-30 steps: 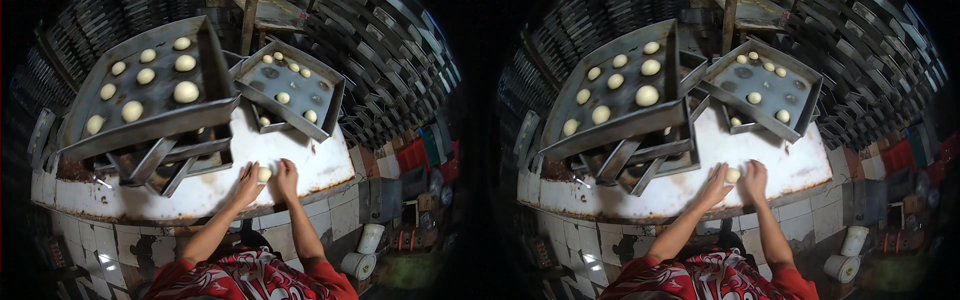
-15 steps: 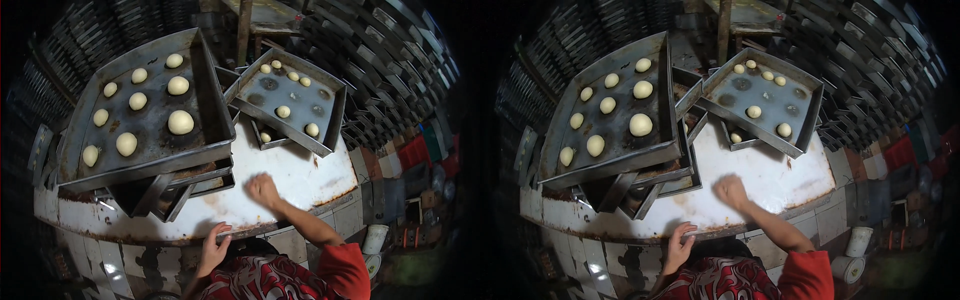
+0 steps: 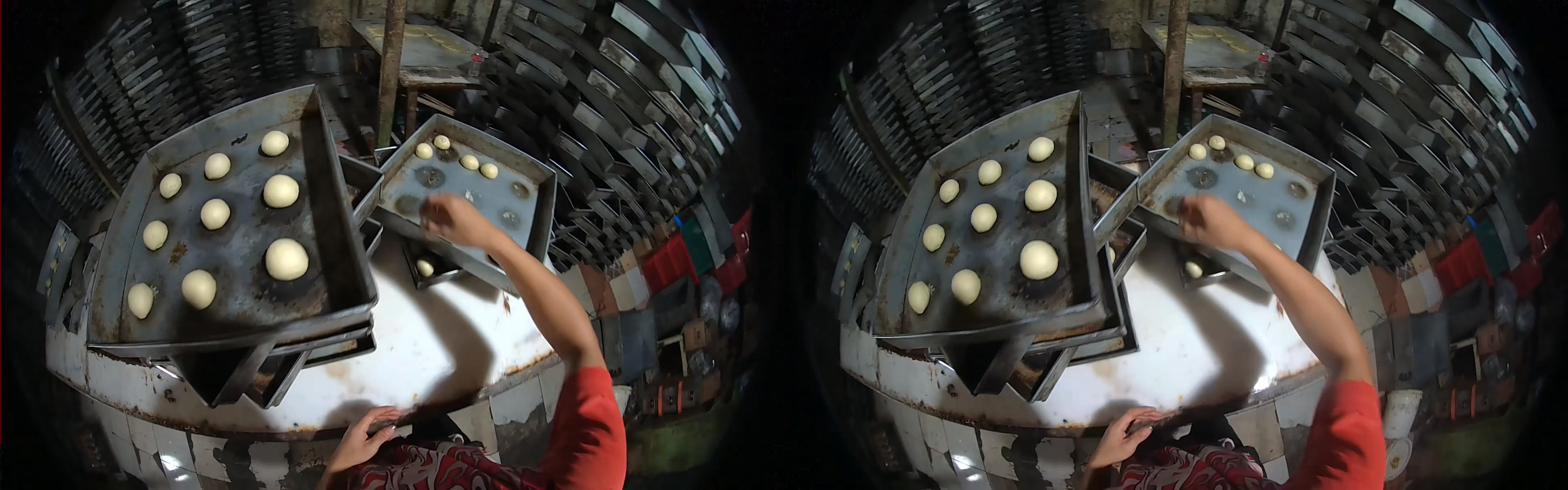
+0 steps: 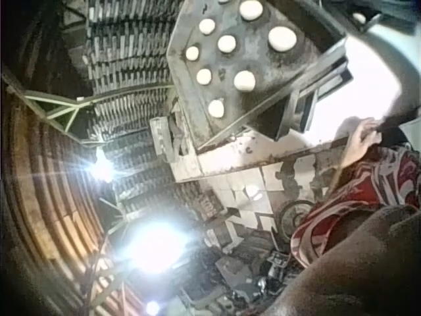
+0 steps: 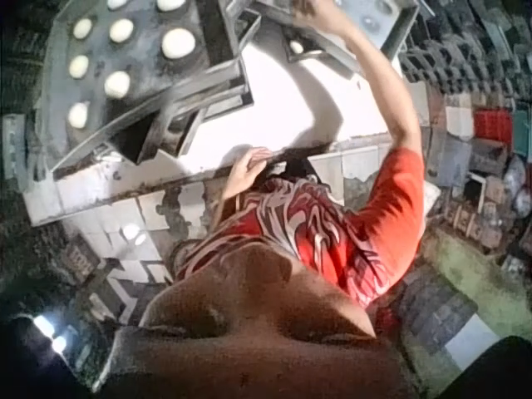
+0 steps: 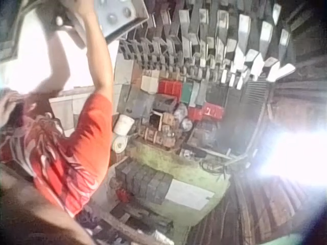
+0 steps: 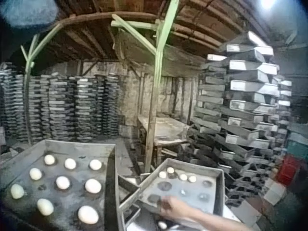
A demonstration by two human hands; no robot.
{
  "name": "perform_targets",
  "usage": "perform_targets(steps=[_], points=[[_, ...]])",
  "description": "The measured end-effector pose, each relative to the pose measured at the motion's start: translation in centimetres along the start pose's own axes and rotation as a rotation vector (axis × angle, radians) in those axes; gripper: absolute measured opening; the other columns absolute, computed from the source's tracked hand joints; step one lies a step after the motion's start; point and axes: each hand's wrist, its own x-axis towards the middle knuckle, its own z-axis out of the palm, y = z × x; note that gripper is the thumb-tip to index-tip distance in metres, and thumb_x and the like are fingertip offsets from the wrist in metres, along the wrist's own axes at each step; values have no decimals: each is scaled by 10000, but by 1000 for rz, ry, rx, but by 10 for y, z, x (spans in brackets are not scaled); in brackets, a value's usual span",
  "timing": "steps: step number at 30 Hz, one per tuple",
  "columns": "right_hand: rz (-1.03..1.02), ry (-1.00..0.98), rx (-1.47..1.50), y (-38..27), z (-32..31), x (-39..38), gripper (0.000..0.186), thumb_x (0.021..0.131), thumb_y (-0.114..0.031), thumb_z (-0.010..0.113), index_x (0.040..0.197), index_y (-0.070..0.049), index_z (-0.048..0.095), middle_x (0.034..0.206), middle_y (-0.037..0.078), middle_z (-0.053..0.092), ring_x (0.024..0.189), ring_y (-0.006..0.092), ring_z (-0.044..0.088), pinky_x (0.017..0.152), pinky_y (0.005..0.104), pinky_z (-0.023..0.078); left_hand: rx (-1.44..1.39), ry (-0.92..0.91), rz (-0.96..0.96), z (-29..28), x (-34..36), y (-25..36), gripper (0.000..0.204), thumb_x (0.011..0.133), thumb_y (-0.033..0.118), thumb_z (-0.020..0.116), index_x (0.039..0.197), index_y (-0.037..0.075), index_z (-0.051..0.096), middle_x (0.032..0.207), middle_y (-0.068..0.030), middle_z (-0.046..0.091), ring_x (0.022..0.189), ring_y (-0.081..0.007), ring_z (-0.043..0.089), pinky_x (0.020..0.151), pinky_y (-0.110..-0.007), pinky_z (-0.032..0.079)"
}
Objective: Preparing chocolate-filled bread rolls by flattening dough, adding chocolate filling with a spoon, and arranging them on metal baking trays.
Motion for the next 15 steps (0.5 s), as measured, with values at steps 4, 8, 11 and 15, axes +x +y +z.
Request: perform_targets(steps=[4,8,11,15], points=[[-16,-17,-431,152,60,80,258,816,-256,553,852,-21,654,868,193,639,973,335,560,855,404,445,-372,232,-76,17,30,-26,273,956,98,430,1185,-43,476,1111,-152,600,998,-197,593,849,-281,458],[-164,391,-305,111,79,98,290,872,-228,509,763,-9,666,857,223,637,967,346,567,850,422,435,-97,497,-177,30,35,-16,457,956,324,417,1192,-68,427,1112,-211,578,977,-257,583,800,-352,462],[77,408,-380,203,-22,97,150,796,-133,553,786,-22,654,892,224,608,862,370,575,809,431,454,-378,711,-56,56,51,-12,330,923,292,511,1028,-11,591,921,-87,615,755,-161,571,660,-298,468],[463,149,-582,324,-62,62,368,773,-108,553,1119,17,539,1180,218,511,1125,365,476,891,432,450,-413,569,46,58,74,10,424,903,369,549,1099,-7,548,957,-81,601,799,-146,559,701,-291,458]])
